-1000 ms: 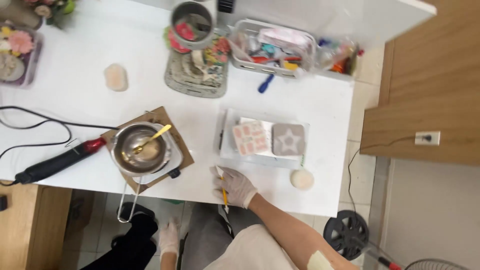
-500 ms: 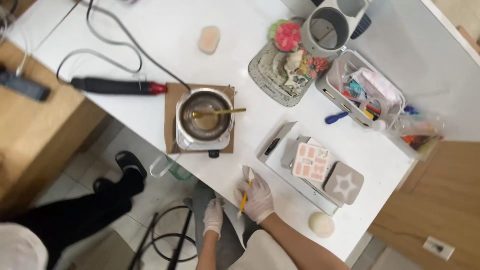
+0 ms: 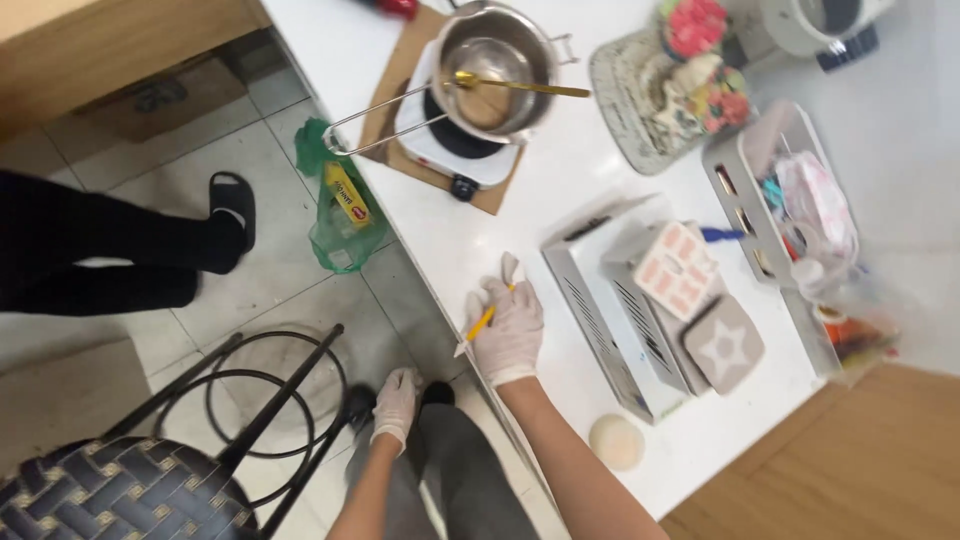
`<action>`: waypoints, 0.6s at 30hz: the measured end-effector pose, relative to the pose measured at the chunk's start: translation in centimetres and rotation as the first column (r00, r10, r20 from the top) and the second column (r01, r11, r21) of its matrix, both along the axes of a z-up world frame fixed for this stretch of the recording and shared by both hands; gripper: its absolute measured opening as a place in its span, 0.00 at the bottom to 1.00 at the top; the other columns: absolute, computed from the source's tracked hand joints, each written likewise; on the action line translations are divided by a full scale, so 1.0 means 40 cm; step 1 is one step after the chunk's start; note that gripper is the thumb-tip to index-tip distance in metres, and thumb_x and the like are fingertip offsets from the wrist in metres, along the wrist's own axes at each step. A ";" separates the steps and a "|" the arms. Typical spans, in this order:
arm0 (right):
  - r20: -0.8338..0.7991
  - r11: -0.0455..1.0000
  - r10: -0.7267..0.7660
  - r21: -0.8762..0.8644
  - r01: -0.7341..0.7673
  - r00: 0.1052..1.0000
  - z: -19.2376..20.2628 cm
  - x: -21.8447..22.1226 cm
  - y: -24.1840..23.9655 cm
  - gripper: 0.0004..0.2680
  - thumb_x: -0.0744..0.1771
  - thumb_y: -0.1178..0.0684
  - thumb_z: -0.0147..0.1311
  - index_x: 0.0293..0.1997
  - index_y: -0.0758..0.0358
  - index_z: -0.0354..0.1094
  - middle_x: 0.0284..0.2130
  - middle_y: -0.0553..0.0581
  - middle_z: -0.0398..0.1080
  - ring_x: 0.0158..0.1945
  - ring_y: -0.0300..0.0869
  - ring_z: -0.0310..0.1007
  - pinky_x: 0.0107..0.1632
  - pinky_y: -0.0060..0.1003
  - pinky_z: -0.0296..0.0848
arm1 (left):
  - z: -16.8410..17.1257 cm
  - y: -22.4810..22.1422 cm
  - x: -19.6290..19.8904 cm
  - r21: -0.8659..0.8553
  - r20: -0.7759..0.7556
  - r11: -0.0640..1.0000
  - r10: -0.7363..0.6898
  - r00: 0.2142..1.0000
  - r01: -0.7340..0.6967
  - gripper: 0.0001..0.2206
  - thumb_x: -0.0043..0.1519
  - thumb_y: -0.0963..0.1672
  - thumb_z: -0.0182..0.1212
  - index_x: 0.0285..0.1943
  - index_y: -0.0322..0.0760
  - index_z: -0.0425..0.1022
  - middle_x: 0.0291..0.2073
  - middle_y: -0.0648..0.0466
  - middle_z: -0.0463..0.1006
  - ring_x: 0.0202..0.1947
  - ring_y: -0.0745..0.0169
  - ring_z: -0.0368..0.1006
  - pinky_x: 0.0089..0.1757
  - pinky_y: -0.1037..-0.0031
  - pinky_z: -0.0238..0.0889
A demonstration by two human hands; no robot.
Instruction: The person, wearing gloves, dips a brush into a pot of melted wax on a small hot plate and brushes the wax into the cavities of a pink patterned silicone mold, repeatedly reloading the brush and working over the mold's details.
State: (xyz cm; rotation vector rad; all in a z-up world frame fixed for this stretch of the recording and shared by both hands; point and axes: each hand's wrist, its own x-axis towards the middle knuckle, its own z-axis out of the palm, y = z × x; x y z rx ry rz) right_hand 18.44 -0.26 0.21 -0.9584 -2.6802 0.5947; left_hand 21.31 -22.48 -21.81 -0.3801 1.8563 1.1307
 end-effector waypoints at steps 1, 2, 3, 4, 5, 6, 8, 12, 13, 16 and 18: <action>0.044 0.998 0.008 0.054 -0.010 0.999 -0.005 0.000 -0.004 0.11 0.65 0.50 0.59 0.49 0.58 0.69 0.34 0.63 0.65 0.43 0.55 0.67 0.51 0.53 0.68 | -0.071 -0.020 0.018 -0.114 0.001 0.984 -0.137 0.991 0.136 0.18 0.68 0.50 0.49 0.58 0.36 0.76 0.51 0.45 0.81 0.53 0.45 0.75 0.54 0.63 0.64; 0.078 0.994 0.011 0.111 -0.020 0.997 -0.019 -0.011 -0.008 0.11 0.65 0.49 0.59 0.49 0.59 0.68 0.34 0.62 0.65 0.43 0.55 0.67 0.51 0.53 0.67 | -0.153 -0.037 0.018 -0.226 0.008 0.937 -0.271 0.963 0.266 0.19 0.68 0.51 0.49 0.61 0.40 0.75 0.53 0.45 0.78 0.58 0.41 0.71 0.56 0.60 0.62; 0.068 0.991 0.037 0.124 -0.045 0.997 -0.032 -0.020 -0.001 0.11 0.65 0.49 0.59 0.49 0.59 0.68 0.34 0.62 0.65 0.43 0.55 0.67 0.51 0.53 0.67 | -0.263 -0.044 0.010 -0.217 -0.005 0.947 -0.246 0.969 0.239 0.19 0.68 0.51 0.49 0.61 0.40 0.75 0.53 0.45 0.78 0.58 0.41 0.71 0.56 0.60 0.62; 0.075 0.993 -0.005 0.118 -0.004 0.997 -0.044 -0.012 -0.010 0.11 0.65 0.51 0.57 0.51 0.59 0.67 0.34 0.62 0.65 0.41 0.54 0.65 0.50 0.52 0.66 | -0.364 -0.073 0.025 -0.285 0.020 0.900 -0.338 0.941 0.330 0.20 0.67 0.52 0.48 0.60 0.39 0.74 0.55 0.44 0.76 0.59 0.39 0.68 0.56 0.58 0.61; 0.083 0.993 -0.047 0.112 0.037 0.995 -0.060 -0.002 -0.019 0.11 0.66 0.52 0.55 0.52 0.59 0.66 0.34 0.62 0.64 0.40 0.53 0.64 0.49 0.51 0.65 | -0.469 -0.102 0.043 -0.349 0.052 0.840 -0.426 0.903 0.416 0.20 0.67 0.52 0.48 0.60 0.38 0.73 0.57 0.43 0.73 0.60 0.37 0.66 0.56 0.56 0.61; 0.092 0.995 -0.028 0.101 0.019 0.995 -0.058 0.000 -0.027 0.11 0.66 0.52 0.55 0.52 0.59 0.66 0.34 0.62 0.64 0.40 0.53 0.64 0.49 0.51 0.65 | -0.417 -0.092 0.006 -0.355 0.064 0.843 -0.409 0.910 0.404 0.20 0.67 0.52 0.48 0.60 0.38 0.73 0.57 0.43 0.73 0.60 0.37 0.66 0.56 0.56 0.61; -0.008 0.960 0.123 0.254 -0.117 0.992 -0.058 0.000 -0.032 0.14 0.64 0.54 0.54 0.54 0.62 0.63 0.39 0.63 0.65 0.44 0.54 0.63 0.49 0.53 0.63 | -0.325 -0.057 -0.086 -0.394 0.060 0.786 -0.495 0.867 0.476 0.18 0.69 0.52 0.50 0.54 0.35 0.76 0.53 0.39 0.77 0.57 0.35 0.69 0.55 0.56 0.65; 0.002 0.963 0.153 0.224 -0.149 0.988 -0.144 0.043 -0.025 0.10 0.70 0.54 0.53 0.56 0.63 0.61 0.42 0.60 0.67 0.43 0.49 0.65 0.52 0.50 0.65 | -0.483 -0.047 -0.176 -0.371 0.112 0.720 -0.592 0.798 0.587 0.13 0.70 0.49 0.52 0.53 0.36 0.74 0.49 0.42 0.79 0.51 0.44 0.77 0.52 0.60 0.69; -0.053 0.995 0.089 0.042 -0.087 0.995 -0.155 0.051 -0.024 0.10 0.70 0.51 0.50 0.55 0.64 0.61 0.52 0.61 0.67 0.39 0.46 0.68 0.45 0.45 0.69 | -0.548 -0.052 -0.184 -0.438 0.101 0.561 -0.746 0.658 0.703 0.10 0.67 0.43 0.57 0.52 0.34 0.75 0.50 0.43 0.79 0.50 0.49 0.79 0.49 0.66 0.72; -0.082 0.989 0.027 -0.142 -0.038 0.996 -0.187 0.173 -0.014 0.11 0.71 0.49 0.48 0.54 0.65 0.60 0.61 0.62 0.67 0.35 0.43 0.72 0.38 0.39 0.72 | -0.676 -0.032 -0.240 -0.481 0.091 0.463 -0.819 0.567 0.745 0.08 0.66 0.39 0.59 0.53 0.31 0.76 0.48 0.43 0.80 0.45 0.55 0.82 0.43 0.72 0.77; -0.072 0.988 0.037 -0.147 -0.047 0.997 -0.208 0.242 -0.081 0.11 0.71 0.49 0.48 0.54 0.65 0.60 0.60 0.61 0.67 0.34 0.43 0.72 0.39 0.40 0.71 | -0.828 -0.023 -0.242 -0.458 0.086 0.540 -0.764 0.640 0.706 0.09 0.69 0.40 0.57 0.54 0.30 0.76 0.46 0.42 0.82 0.41 0.55 0.84 0.40 0.71 0.79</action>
